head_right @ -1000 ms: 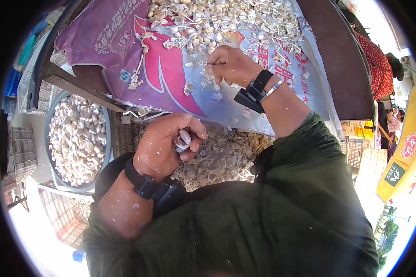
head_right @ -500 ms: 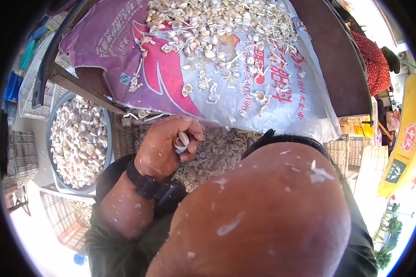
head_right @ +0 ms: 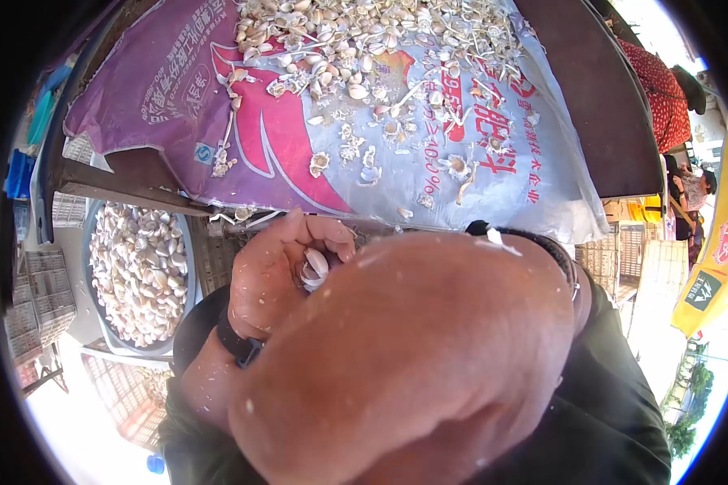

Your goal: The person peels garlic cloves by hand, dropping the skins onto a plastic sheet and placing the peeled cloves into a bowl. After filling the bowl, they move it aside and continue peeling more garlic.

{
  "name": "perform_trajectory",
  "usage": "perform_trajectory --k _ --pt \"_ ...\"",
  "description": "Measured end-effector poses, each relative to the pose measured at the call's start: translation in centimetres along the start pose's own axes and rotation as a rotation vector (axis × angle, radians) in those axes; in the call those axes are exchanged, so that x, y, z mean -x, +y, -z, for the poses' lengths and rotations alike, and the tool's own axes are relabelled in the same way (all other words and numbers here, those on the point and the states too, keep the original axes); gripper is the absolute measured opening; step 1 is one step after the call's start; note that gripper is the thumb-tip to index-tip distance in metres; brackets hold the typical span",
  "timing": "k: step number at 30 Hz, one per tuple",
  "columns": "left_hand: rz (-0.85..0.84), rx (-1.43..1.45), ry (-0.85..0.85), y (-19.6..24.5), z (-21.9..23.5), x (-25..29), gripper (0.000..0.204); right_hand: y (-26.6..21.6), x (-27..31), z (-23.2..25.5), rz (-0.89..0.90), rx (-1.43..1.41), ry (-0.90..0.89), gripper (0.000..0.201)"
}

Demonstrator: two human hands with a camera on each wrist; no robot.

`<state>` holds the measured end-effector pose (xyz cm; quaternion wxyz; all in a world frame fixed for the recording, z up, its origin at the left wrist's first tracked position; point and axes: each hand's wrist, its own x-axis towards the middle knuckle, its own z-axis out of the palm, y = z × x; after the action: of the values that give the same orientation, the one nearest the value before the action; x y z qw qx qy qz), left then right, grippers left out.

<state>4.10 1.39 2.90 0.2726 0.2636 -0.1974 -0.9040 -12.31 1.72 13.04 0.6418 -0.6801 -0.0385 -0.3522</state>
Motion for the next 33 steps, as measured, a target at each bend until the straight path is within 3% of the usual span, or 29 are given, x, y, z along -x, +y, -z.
perform_trajectory --k 1,3,4,5,6,8,9,10,12,16,19,21,22,24,26,28,31,33 --pt "0.075 0.121 0.073 0.1 -0.4 0.0 0.051 0.0 -0.1 0.3 -0.001 0.011 -0.006 0.030" --pt "0.059 0.186 0.002 0.4 -0.2 0.3 0.051 -0.5 0.6 2.5 -0.384 0.297 0.147 0.017" --pt "0.049 0.250 -0.066 0.5 -0.1 0.4 0.051 -0.2 1.5 3.6 -0.532 0.379 0.330 0.013" --pt "0.019 0.201 0.041 0.9 -1.1 0.6 0.045 0.9 2.6 4.9 -0.678 0.459 0.515 0.010" --pt "0.019 0.206 0.044 0.8 -0.5 0.4 0.045 2.1 3.5 7.1 -0.658 0.703 0.551 0.008" --pt "0.045 0.120 -0.058 0.4 1.1 0.1 0.032 5.0 5.8 11.9 -0.708 0.941 0.684 0.007" --pt "0.055 0.120 -0.024 0.7 0.6 0.2 0.026 6.6 7.7 14.8 -0.793 0.996 0.702 0.009" --pt "0.050 0.121 -0.022 0.8 0.5 0.2 0.026 7.9 8.8 16.8 -0.790 0.996 0.696 0.009" --pt "0.062 0.075 0.009 0.9 0.5 0.2 0.025 9.7 10.2 19.5 -0.638 1.644 0.329 0.013" --pt "0.053 0.054 0.071 1.0 0.4 0.3 0.025 11.1 10.0 21.1 -0.633 1.732 0.241 0.016" --pt "0.053 0.029 0.090 1.0 0.4 0.2 0.024 10.5 8.9 20.3 -0.674 1.693 0.295 0.019" --pt "0.062 0.028 0.102 0.7 0.5 0.1 0.022 8.3 6.7 17.4 -1.090 0.826 0.800 0.020" --pt "0.060 0.028 0.101 0.6 0.5 0.1 0.022 8.0 6.9 16.5 -1.089 0.829 0.799 0.020" --pt "0.034 0.016 0.124 0.5 0.2 0.0 0.021 6.8 7.8 15.2 -0.725 0.133 0.833 0.022" --pt "0.036 0.011 0.114 0.3 0.3 0.0 0.020 5.6 7.5 13.2 -0.666 0.005 0.774 0.021" --pt "0.032 0.005 0.110 0.2 0.4 -0.1 0.018 3.6 5.8 9.6 -0.441 -0.046 0.525 0.020" --pt "0.064 0.026 0.127 0.2 0.1 -0.1 0.018 -1.3 0.8 3.4 -0.422 -0.099 0.369 0.019" --pt "0.072 0.024 0.115 0.0 0.2 -0.3 0.017 -2.5 -2.3 1.3 -0.155 -0.138 -0.021 0.023"
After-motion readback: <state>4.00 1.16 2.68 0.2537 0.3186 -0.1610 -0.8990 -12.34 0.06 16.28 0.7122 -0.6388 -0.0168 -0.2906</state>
